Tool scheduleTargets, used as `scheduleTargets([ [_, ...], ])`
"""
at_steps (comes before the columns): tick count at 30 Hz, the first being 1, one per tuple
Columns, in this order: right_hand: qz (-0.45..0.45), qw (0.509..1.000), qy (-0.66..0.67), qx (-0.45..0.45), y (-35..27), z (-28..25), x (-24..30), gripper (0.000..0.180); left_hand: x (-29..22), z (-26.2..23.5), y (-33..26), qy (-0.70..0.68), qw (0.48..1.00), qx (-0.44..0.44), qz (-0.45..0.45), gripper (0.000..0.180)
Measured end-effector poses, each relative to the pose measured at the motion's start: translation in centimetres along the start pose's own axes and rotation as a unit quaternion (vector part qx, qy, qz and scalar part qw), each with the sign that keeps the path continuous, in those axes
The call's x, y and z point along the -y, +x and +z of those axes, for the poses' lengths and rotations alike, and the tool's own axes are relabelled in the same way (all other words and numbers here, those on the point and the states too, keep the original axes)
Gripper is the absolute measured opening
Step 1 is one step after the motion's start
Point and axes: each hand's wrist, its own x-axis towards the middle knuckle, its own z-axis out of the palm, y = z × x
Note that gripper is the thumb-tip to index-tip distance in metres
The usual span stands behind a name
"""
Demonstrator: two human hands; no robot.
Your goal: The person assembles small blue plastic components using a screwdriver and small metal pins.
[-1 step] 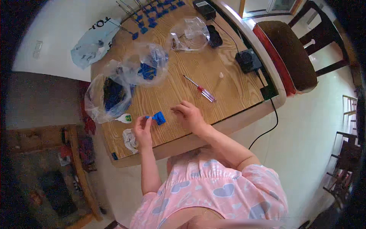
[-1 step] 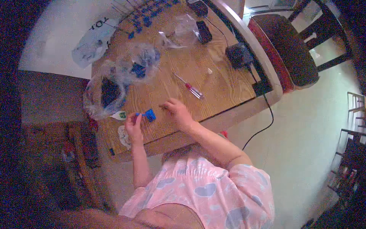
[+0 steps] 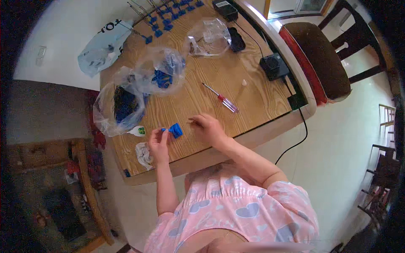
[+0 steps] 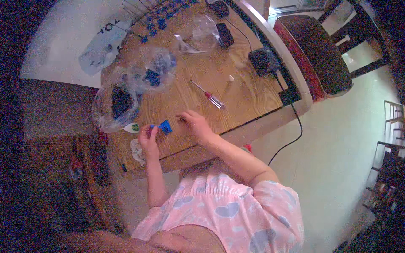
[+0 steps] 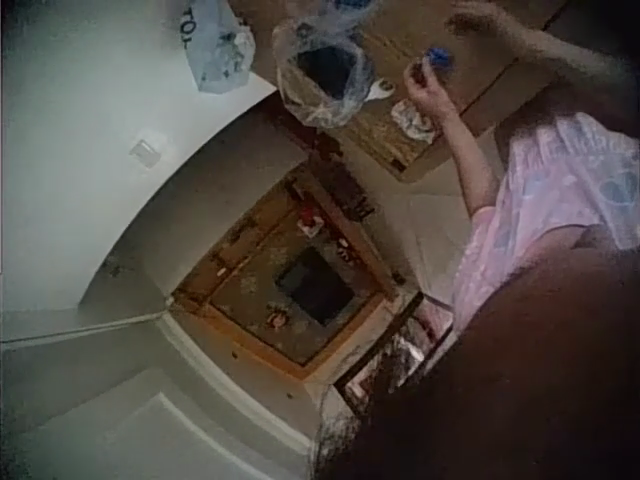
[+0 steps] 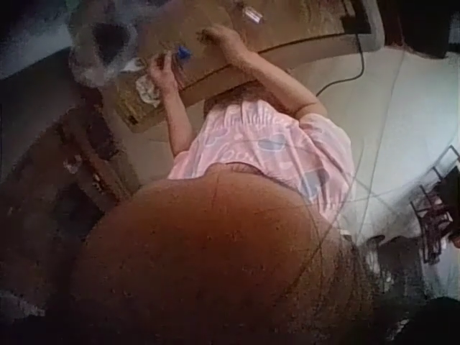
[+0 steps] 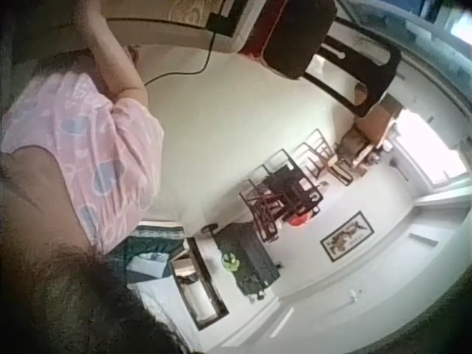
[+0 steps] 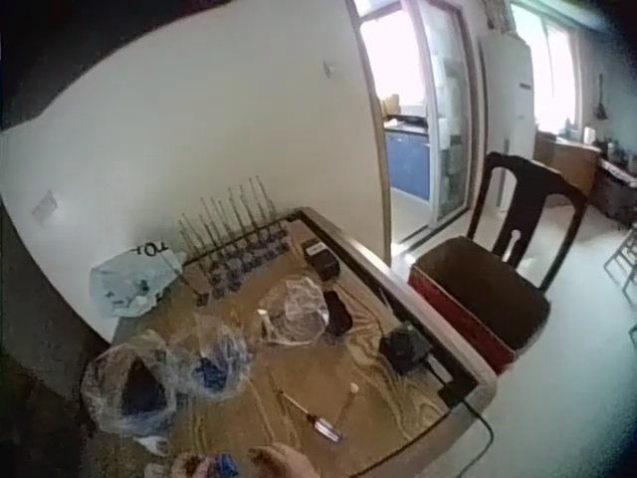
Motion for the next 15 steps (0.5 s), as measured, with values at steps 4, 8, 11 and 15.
scheduleTargets([
  [4,0.011,0.999,-0.020,0.049,-0.1,1.4,0.2,0.019,0.8,0.2,-0.3,-0.012,0.999,0.006,-0.030,0.017],
  [8,-0.040,0.979,-0.177,0.094,0.9,2.1,0.7,0.017,1.1,0.2,-0.3,0.052,0.998,0.021,-0.016,0.011],
  [11,-0.070,0.972,-0.205,0.087,1.4,2.8,0.8,0.012,1.5,0.2,-0.4,0.052,0.998,0.024,0.011,0.009],
  [15,-0.087,0.964,-0.234,0.089,1.3,3.4,0.8,0.013,2.0,0.3,-0.7,0.055,0.998,0.008,0.015,0.009],
])
